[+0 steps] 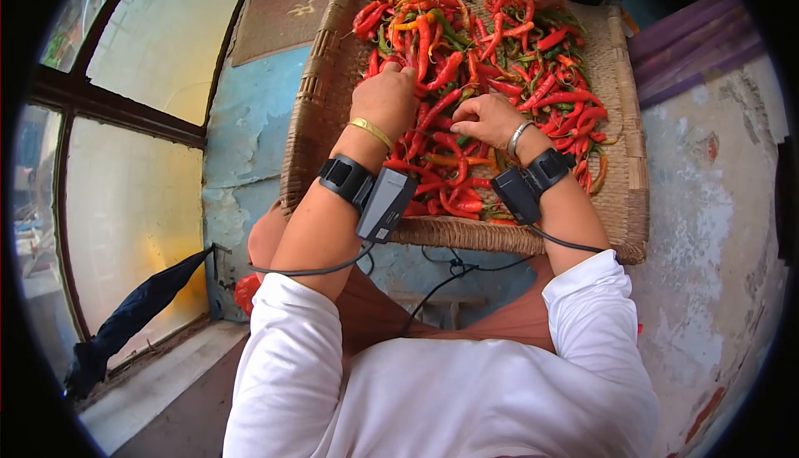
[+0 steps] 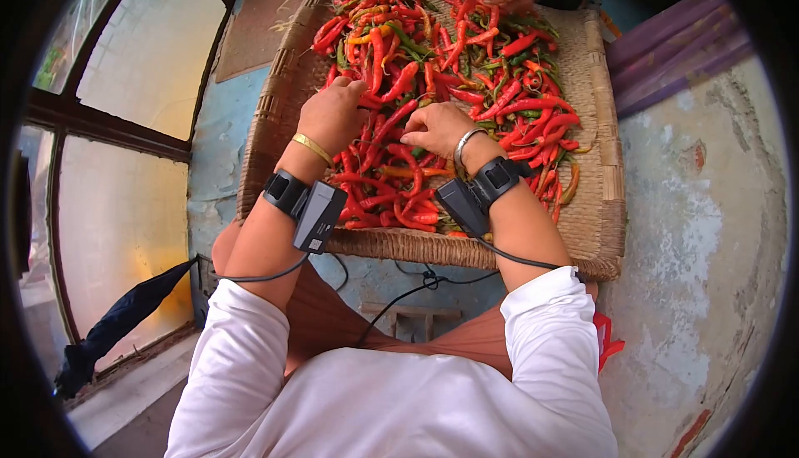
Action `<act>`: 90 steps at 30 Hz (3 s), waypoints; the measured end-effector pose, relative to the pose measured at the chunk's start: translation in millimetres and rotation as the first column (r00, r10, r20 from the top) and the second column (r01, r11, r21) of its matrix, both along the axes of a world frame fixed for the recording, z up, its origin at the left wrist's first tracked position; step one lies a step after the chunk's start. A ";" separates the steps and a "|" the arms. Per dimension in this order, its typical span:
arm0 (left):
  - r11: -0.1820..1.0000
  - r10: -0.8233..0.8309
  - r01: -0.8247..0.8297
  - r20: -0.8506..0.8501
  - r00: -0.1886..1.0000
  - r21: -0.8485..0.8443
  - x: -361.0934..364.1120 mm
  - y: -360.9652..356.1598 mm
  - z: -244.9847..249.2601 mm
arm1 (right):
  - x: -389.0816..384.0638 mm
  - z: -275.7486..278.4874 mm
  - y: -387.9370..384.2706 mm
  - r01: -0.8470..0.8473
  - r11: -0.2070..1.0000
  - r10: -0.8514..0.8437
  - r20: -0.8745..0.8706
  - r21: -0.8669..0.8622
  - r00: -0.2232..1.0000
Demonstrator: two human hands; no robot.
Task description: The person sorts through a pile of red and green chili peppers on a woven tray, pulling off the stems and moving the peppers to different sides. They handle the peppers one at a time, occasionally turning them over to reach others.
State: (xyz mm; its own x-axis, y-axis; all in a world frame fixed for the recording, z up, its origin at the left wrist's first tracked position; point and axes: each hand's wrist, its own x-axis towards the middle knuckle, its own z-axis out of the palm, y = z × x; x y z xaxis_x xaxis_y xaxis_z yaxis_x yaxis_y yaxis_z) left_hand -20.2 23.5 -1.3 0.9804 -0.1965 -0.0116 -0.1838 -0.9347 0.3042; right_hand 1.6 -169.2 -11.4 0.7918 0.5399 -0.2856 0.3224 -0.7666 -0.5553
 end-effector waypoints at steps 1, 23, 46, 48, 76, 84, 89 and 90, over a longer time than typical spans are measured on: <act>0.999 0.043 -0.043 0.024 0.999 -0.001 0.0 0.3 -2.5 | -6.1 -8.2 7.6 -0.067 0.995 0.071 0.048 -0.073 0.996; 0.998 -0.006 0.006 0.009 1.000 0.057 4.4 1.0 -3.9 | 7.1 -10.3 -14.0 0.135 0.972 -0.108 -0.147 0.194 0.983; 0.991 0.066 -0.059 0.049 0.997 -0.120 1.4 -2.9 4.2 | 24.8 5.2 -34.7 0.721 0.119 -0.430 -0.619 0.682 0.657; 0.988 0.096 -0.087 0.066 0.993 -0.129 1.2 -4.3 2.8 | 21.2 -4.7 -27.7 0.692 0.467 -0.551 -0.430 0.550 0.715; 0.722 0.246 -0.134 0.072 0.967 -0.679 8.0 -8.2 6.3 | 18.0 7.0 -28.0 0.646 0.622 -0.537 -0.360 0.443 0.763; 0.765 0.262 -0.164 0.068 0.963 -0.623 7.1 -7.9 10.0 | -15.9 -33.3 35.0 -0.274 0.950 0.288 0.077 -0.152 0.955; 0.809 0.250 -0.138 0.121 0.961 -0.572 6.0 -9.0 10.9 | -19.4 -23.5 37.6 -0.320 0.921 0.352 0.124 -0.220 0.928; 0.819 0.243 -0.130 0.132 0.961 -0.559 6.4 -9.3 11.1 | -19.7 -21.3 39.1 -0.317 0.922 0.349 0.125 -0.221 0.929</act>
State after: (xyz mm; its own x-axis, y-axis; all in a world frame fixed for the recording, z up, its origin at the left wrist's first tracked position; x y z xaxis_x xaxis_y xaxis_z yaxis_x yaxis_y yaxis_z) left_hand -13.7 14.3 9.8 0.9707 0.0708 0.2295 -0.1290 -0.6522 0.7470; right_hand -18.1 -130.2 -32.7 0.6193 0.7270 -0.2965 0.6493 -0.6865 -0.3272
